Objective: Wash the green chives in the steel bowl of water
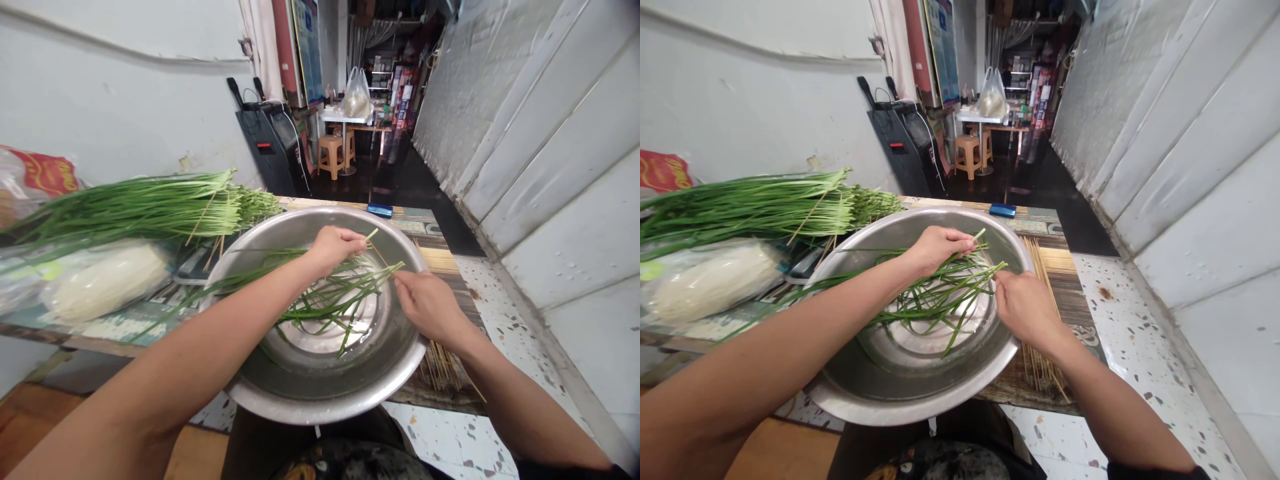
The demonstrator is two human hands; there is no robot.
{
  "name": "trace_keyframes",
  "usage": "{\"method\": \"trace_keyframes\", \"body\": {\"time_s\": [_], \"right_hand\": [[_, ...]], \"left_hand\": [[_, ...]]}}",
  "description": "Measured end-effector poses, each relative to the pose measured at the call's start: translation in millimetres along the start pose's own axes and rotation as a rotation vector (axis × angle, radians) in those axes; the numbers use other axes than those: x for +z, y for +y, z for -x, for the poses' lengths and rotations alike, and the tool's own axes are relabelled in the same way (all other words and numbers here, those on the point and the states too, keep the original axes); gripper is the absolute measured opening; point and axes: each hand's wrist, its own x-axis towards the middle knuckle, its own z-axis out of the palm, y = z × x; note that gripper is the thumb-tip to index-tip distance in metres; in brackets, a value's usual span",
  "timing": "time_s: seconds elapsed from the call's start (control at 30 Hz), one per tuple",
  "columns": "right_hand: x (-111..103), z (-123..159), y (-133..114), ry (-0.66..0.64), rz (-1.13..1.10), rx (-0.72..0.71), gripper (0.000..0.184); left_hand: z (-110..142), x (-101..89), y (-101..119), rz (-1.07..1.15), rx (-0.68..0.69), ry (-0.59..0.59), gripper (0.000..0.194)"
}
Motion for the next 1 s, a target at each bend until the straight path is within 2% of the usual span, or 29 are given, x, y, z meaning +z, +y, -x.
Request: {"method": "trace_keyframes", "body": {"time_s": [0.33,0.63,0.87,0.93,1.0], "right_hand": [[-2,-1,-2,-0.024,0.012,0.018,0.026],[-1,0,-3,-0.023,0.007,0.034,0.026],[-2,0,-3,-0.039,0.025,0.052,0.026],[-2,0,-3,-0.035,0.013,0.056,0.027],[-2,0,-2,-0.025,0.002,0.068,0.028]], "left_hand": [[3,1.7,3,-0.049,0.013,0.043,0.009],[4,2.8,3,-0.043,0.025,0.035,0.012],[9,4.8,0,-0.15,0.12,0.058,0.015],[16,5.5,6,-0.201,0.138,0.005,0.013],[21,4.4,15,-0.282,0.168,-0.197,0.015]]}}
